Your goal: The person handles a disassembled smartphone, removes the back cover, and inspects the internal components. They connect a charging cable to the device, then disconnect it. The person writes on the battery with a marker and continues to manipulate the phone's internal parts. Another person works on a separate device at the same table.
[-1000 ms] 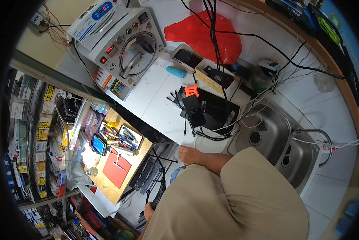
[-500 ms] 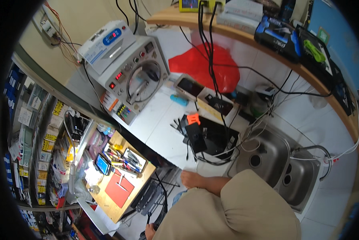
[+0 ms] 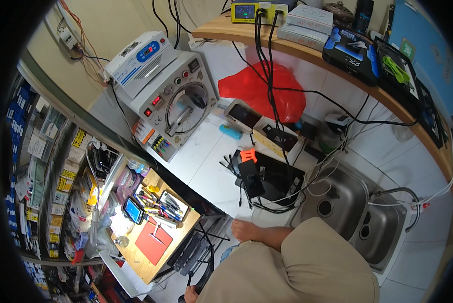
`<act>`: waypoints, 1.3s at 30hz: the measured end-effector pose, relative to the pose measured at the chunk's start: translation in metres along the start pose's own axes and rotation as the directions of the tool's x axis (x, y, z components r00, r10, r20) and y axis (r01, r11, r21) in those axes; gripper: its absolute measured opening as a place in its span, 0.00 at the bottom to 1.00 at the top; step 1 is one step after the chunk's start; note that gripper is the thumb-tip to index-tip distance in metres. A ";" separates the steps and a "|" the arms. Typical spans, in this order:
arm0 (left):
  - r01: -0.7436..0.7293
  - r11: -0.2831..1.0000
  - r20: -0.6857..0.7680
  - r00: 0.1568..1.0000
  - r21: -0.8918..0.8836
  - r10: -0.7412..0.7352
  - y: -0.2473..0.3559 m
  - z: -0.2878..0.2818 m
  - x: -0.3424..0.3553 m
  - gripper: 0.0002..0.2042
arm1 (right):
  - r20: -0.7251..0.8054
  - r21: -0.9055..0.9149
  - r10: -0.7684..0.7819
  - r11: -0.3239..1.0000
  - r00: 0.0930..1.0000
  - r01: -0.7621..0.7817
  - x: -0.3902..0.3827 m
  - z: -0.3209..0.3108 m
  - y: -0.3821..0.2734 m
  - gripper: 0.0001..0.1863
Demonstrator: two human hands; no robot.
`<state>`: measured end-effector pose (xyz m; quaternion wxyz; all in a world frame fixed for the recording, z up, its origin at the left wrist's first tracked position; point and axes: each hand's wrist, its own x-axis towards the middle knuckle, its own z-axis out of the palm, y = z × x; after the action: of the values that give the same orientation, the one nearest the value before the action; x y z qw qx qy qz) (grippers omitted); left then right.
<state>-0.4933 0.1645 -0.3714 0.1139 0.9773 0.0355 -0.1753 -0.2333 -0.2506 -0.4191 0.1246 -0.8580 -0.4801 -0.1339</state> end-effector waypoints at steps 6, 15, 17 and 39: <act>-0.005 0.999 -0.020 1.000 0.049 0.006 0.006 -0.011 0.003 0.27 | -0.025 -0.063 -0.035 0.997 0.999 0.033 -0.002 0.001 0.001 0.09; 0.039 0.998 0.046 0.998 0.046 -0.041 0.028 -0.032 0.004 0.27 | 0.022 -0.011 0.044 0.999 0.999 -0.044 -0.005 0.010 -0.004 0.10; -0.009 0.994 -0.004 1.000 0.112 0.009 0.030 -0.034 0.003 0.26 | 0.026 0.007 0.067 0.998 0.997 -0.068 -0.005 0.010 -0.005 0.11; 0.126 0.991 0.027 0.992 -0.045 -0.125 0.017 -0.018 0.001 0.27 | -0.028 0.017 0.049 0.999 0.998 -0.049 -0.003 0.005 -0.005 0.09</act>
<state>-0.4847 0.1524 -0.3512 0.1257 0.9680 0.0995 -0.1929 -0.2387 -0.2489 -0.4247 0.1418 -0.8665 -0.4581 -0.1389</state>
